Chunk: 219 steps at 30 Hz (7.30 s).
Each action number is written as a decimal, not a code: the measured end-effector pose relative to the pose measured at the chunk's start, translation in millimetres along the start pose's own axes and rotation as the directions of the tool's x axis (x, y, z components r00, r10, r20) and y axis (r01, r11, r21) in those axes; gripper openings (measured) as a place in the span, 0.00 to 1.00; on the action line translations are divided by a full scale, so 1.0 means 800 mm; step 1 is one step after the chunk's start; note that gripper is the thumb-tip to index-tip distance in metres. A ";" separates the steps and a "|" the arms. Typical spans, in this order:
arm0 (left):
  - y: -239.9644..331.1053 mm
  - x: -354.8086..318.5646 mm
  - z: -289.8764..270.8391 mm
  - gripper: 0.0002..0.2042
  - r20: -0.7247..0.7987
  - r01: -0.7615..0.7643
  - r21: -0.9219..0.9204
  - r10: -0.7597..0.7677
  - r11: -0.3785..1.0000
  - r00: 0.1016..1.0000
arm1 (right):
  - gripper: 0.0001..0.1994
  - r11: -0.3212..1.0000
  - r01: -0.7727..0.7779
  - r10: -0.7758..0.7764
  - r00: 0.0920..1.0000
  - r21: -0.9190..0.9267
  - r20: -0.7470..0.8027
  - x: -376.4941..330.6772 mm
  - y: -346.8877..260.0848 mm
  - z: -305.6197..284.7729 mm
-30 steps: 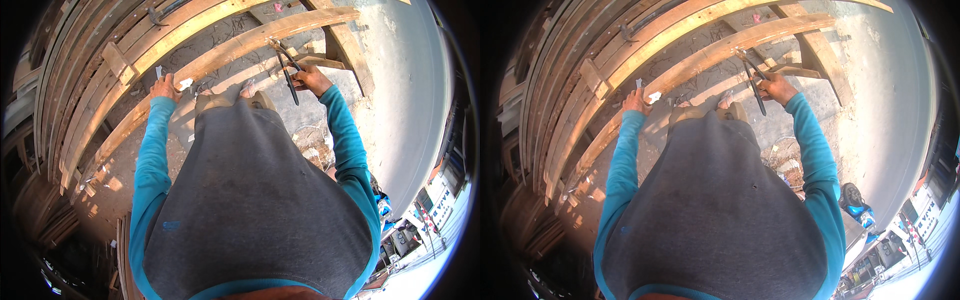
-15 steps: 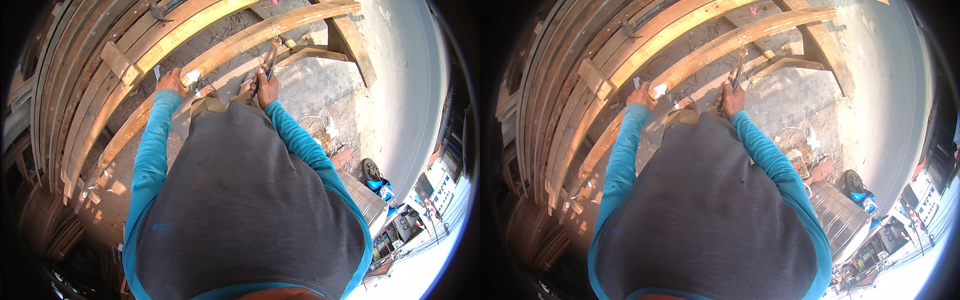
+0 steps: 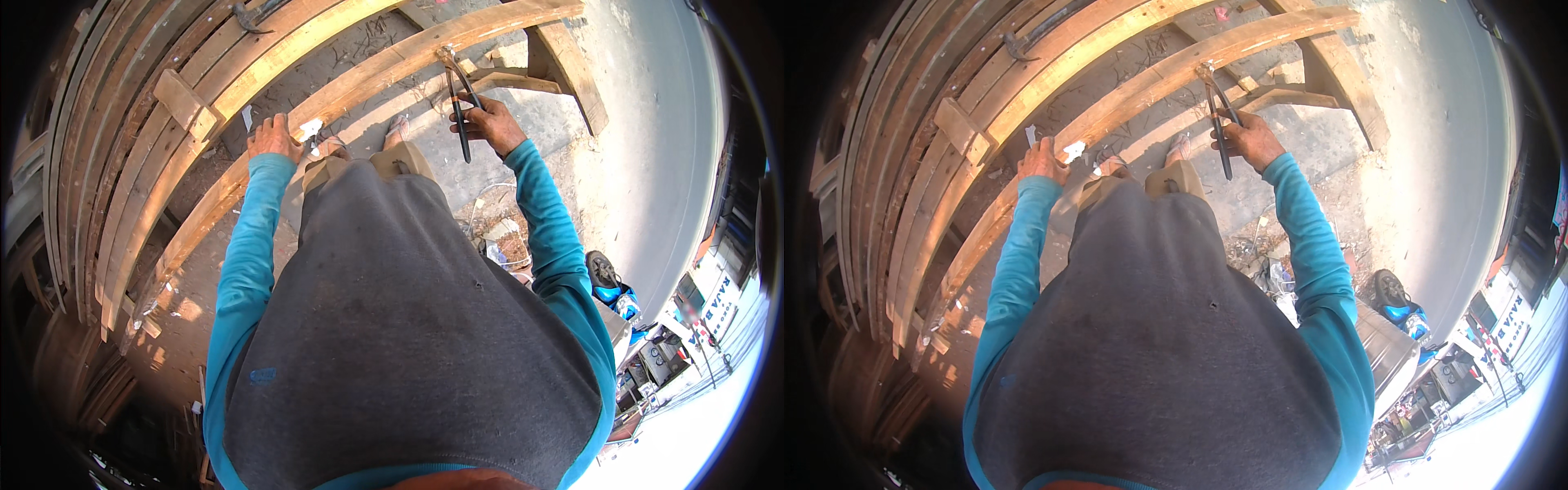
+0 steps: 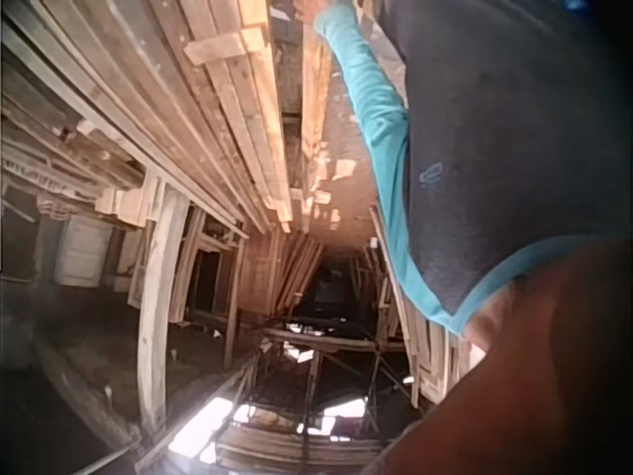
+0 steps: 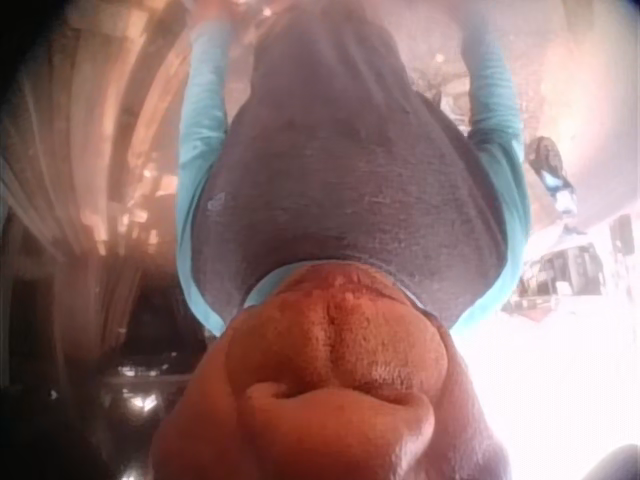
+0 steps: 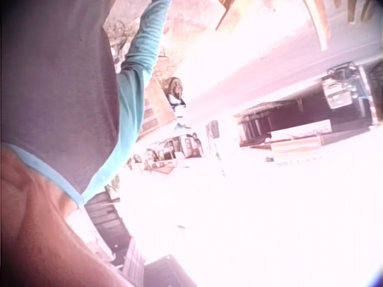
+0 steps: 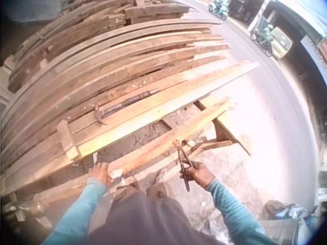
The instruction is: The person hammers nails into long wooden planks using a hammer, then uses a pair of pincers to remove or adjust a nail on the wood.
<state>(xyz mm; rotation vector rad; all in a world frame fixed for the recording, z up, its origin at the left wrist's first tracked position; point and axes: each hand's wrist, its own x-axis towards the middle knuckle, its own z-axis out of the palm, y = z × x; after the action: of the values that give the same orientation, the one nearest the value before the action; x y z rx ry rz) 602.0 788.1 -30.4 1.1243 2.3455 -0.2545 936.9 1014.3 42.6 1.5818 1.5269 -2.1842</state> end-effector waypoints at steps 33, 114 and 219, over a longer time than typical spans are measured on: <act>0.001 0.001 -0.001 0.33 -0.026 0.001 -0.028 -0.001 1.000 1.000 | 0.25 0.993 -0.085 0.094 0.989 -0.086 0.112 0.015 -0.036 -0.058; -0.005 -0.019 0.022 0.28 -0.238 -0.128 -0.061 0.110 0.990 0.965 | 0.20 0.969 -0.249 0.243 0.939 -0.007 0.242 0.016 -0.021 0.069; -0.380 -0.074 0.046 0.36 0.120 0.001 -0.174 0.020 0.985 0.993 | 0.30 0.999 -0.042 0.042 0.999 0.030 -0.003 -0.015 -0.014 0.251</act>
<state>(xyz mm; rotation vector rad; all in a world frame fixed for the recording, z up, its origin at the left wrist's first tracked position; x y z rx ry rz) 412.4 541.0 -46.4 1.0067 2.2075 -0.1083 797.0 870.7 57.8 1.6114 1.4550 -2.1939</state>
